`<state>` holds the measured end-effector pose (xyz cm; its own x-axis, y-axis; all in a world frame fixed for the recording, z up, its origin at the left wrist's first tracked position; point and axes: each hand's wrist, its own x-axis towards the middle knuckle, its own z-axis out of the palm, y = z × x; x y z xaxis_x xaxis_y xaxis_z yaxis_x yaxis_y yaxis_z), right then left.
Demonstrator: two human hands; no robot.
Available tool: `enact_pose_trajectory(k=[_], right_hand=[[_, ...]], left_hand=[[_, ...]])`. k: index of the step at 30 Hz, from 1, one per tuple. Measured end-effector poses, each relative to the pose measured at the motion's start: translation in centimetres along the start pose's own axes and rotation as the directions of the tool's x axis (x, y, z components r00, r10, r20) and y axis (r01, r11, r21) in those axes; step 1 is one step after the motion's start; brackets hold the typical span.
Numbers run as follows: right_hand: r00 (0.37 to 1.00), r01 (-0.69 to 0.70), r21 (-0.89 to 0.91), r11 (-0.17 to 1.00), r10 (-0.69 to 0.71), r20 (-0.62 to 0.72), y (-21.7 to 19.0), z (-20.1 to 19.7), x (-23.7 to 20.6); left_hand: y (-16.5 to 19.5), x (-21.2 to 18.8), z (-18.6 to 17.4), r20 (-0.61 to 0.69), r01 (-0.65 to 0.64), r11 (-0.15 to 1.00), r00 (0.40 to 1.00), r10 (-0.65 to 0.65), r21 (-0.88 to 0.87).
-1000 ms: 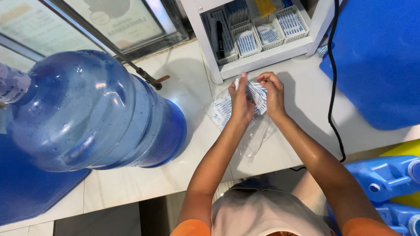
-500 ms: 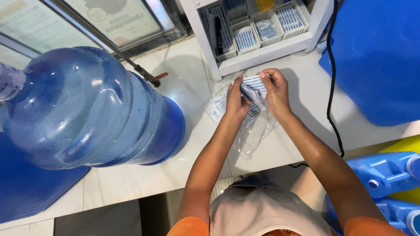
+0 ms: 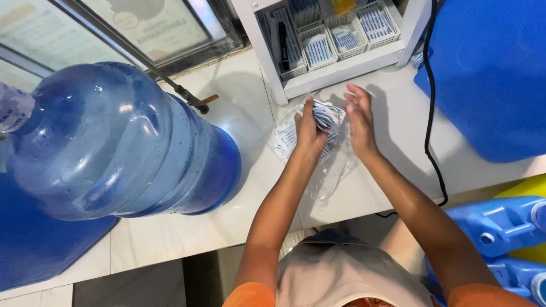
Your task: The person washes hands at a sink, then moves to a counter and repeatedly picks up small white sachets from a plastic bag, separates them, and places them into white baskets inside a small cabinet. The person handles the sachets one at a time and in small groups throughout the clip.
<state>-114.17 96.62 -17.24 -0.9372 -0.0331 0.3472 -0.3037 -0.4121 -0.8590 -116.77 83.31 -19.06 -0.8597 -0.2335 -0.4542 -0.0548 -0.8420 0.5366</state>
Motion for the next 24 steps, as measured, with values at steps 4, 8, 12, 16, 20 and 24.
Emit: enact_pose_trajectory(k=[4,8,12,16,20,24], right_hand=[[0.997,0.042,-0.319,0.947,-0.021,0.067,0.6,-0.6,-3.4],[0.987,0.115,-0.396,0.911,-0.15,-0.058,0.1,-2.1,-3.0],[0.974,0.147,-0.674,0.724,-0.223,-0.026,-2.6,-3.8,0.1],[0.998,-0.004,-0.599,0.8,0.042,0.049,-3.1,-0.7,0.5],[0.957,0.231,-0.608,0.76,-0.065,0.281,-3.8,1.1,-0.2],[0.972,0.122,-0.704,0.7,0.058,0.227,-4.2,1.8,-0.3]], left_hand=[[0.4,1.5,-0.9,0.154,-0.029,0.993,0.987,0.046,-0.112],[0.5,1.9,-0.7,0.053,-0.032,0.994,0.998,0.038,-0.106],[-0.1,1.0,-0.4,0.023,-0.026,1.0,0.999,0.026,0.004],[-1.2,0.0,0.1,0.226,-0.143,0.989,0.965,0.129,0.044],[-1.1,-0.7,0.3,0.061,-0.057,0.995,0.997,0.052,0.085],[-0.4,-1.3,0.5,0.095,-0.112,0.98,0.991,0.098,0.165]])
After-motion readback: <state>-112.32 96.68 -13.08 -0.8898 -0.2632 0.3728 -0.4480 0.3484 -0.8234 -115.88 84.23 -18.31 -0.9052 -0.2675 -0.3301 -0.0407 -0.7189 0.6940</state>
